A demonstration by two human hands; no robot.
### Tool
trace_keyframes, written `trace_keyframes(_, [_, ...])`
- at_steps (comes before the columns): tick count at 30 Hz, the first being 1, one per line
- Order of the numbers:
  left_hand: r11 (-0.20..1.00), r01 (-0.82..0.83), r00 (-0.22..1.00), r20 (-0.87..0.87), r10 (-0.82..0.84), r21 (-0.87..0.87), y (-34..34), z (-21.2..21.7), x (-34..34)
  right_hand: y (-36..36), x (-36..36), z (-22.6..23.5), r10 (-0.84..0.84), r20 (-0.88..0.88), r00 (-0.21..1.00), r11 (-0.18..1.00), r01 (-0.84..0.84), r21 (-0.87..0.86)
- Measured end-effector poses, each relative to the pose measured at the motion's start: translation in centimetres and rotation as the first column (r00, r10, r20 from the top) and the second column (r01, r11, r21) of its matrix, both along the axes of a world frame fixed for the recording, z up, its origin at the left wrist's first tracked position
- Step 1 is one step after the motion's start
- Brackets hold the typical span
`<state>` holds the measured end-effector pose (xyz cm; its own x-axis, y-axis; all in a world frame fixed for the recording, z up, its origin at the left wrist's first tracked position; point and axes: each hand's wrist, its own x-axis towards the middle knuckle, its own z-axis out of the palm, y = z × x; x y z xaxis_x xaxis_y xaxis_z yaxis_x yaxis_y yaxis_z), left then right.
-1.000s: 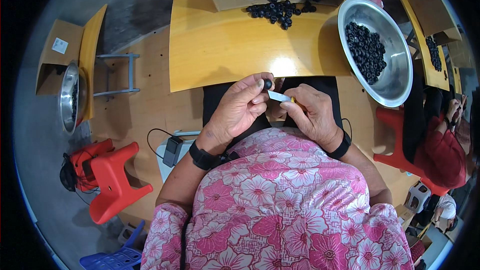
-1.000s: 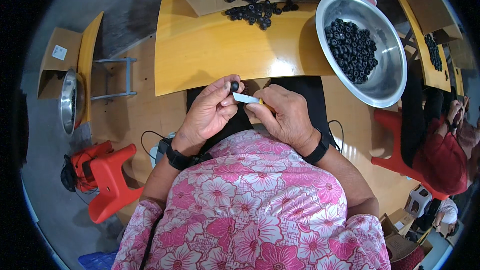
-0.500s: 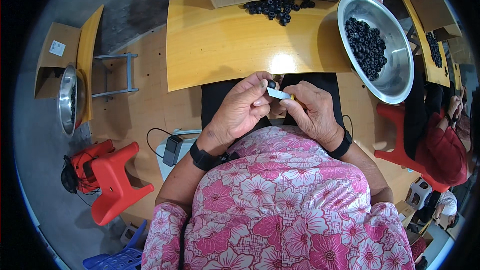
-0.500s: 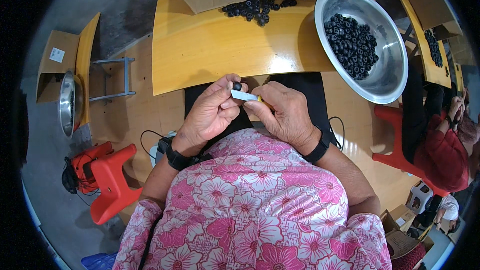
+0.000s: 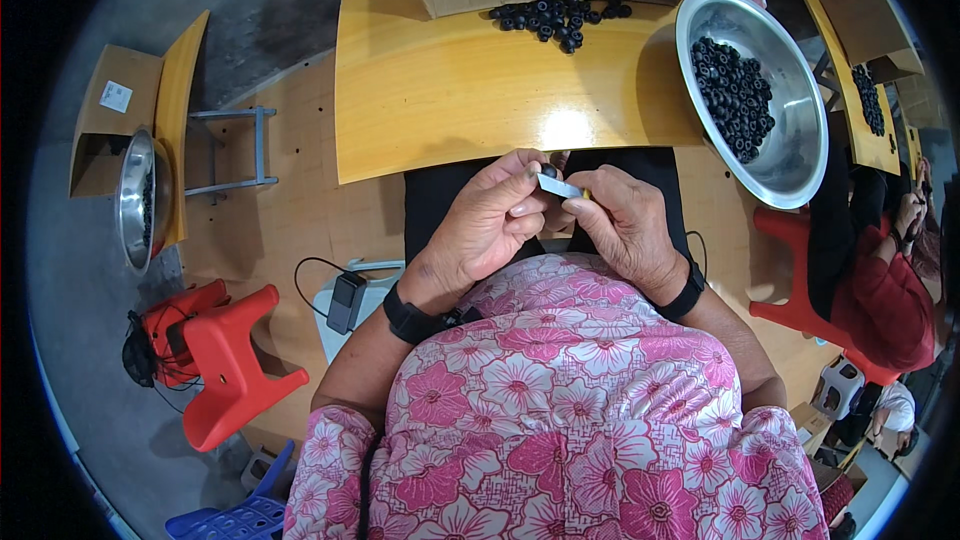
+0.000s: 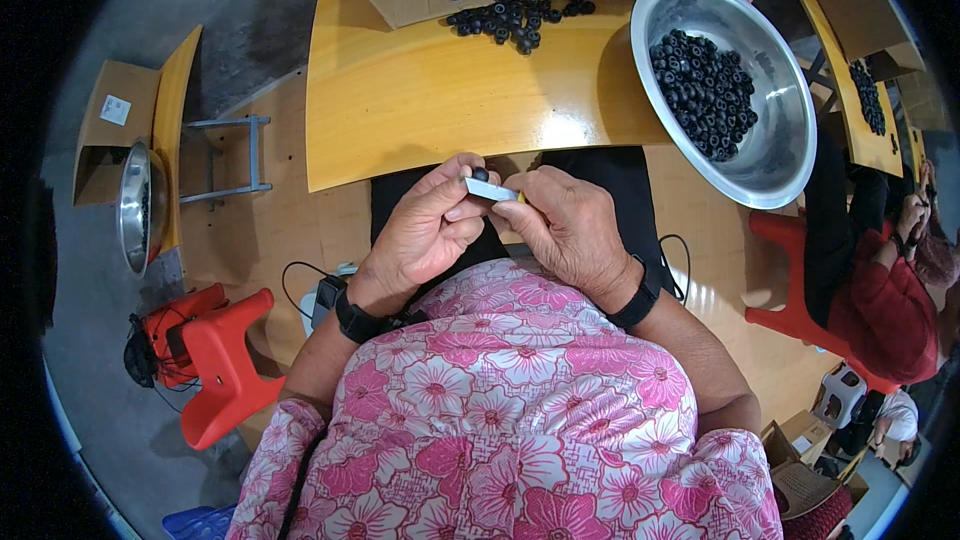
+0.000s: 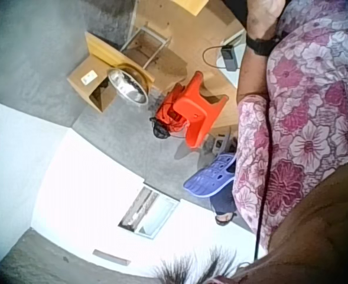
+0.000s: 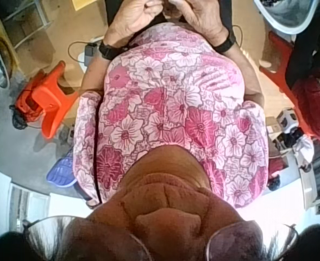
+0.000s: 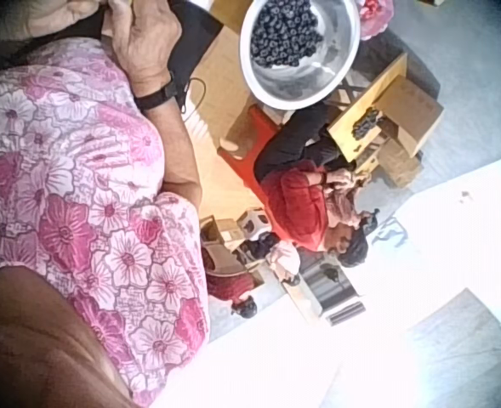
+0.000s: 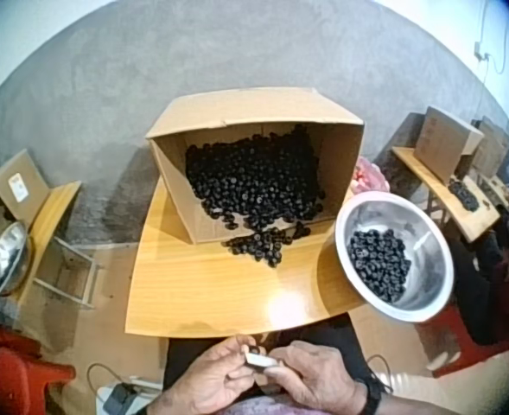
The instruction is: Inspecting and sorting small black rubber parts using a small hand tool on a production table.
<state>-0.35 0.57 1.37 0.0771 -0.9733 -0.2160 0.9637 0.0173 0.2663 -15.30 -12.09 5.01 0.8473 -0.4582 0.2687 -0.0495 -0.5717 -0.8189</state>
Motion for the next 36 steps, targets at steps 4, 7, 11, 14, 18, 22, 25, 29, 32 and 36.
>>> trace_keyframes(4, [1.0, 0.001, 1.0, -0.005, -0.001, 0.002, 0.01, 0.03, 0.02, -0.04, -0.03, 0.11, 0.0, -0.015, 1.0, 1.0, 0.0, 0.001])
trace_keyframes(7, [1.0, 0.006, 1.0, 0.001, -0.006, 0.006, 0.01, 0.04, 0.03, -0.09, -0.09, 0.12, 0.008, -0.027, 1.0, 1.0, -0.008, 0.003])
trace_keyframes(11, [1.0, 0.002, 1.0, -0.009, -0.002, 0.027, -0.01, 0.14, 0.03, -0.12, -0.09, -0.13, 0.005, -0.011, 1.0, 1.0, -0.005, -0.015])
trace_keyframes(14, [1.0, 0.005, 1.0, -0.002, -0.005, 0.013, -0.01, -0.01, 0.01, -0.12, -0.07, -0.18, 0.004, 0.003, 1.0, 1.0, -0.004, -0.026])
trace_keyframes(18, [1.0, 0.007, 1.0, -0.004, -0.007, 0.009, 0.0, -0.12, 0.01, -0.07, -0.08, -0.06, -0.002, -0.008, 1.0, 1.0, 0.002, 0.009])
trace_keyframes(22, [1.0, 0.012, 1.0, -0.009, -0.012, 0.008, 0.01, -0.27, 0.04, -0.14, -0.11, -0.12, -0.001, -0.014, 1.0, 1.0, 0.001, 0.012])
trace_keyframes(25, [1.0, 0.009, 1.0, -0.014, -0.009, 0.002, -0.02, -0.4, 0.04, -0.14, -0.12, -0.21, -0.006, -0.009, 1.0, 1.0, 0.006, 0.004])
trace_keyframes(29, [1.0, 0.01, 1.0, -0.014, -0.01, 0.003, 0.02, -0.44, 0.08, -0.16, -0.09, -0.17, 0.0, 0.002, 1.0, 1.0, 0.0, -0.015])
trace_keyframes(32, [1.0, 0.013, 1.0, -0.002, -0.013, -0.006, 0.03, -0.46, 0.08, -0.12, -0.07, -0.08, 0.002, -0.005, 1.0, 1.0, -0.002, -0.004])
trace_keyframes(36, [1.0, 0.016, 1.0, -0.007, -0.016, -0.01, 0.05, -0.53, 0.09, -0.1, -0.1, -0.27, -0.003, -0.002, 1.0, 1.0, 0.003, -0.003])
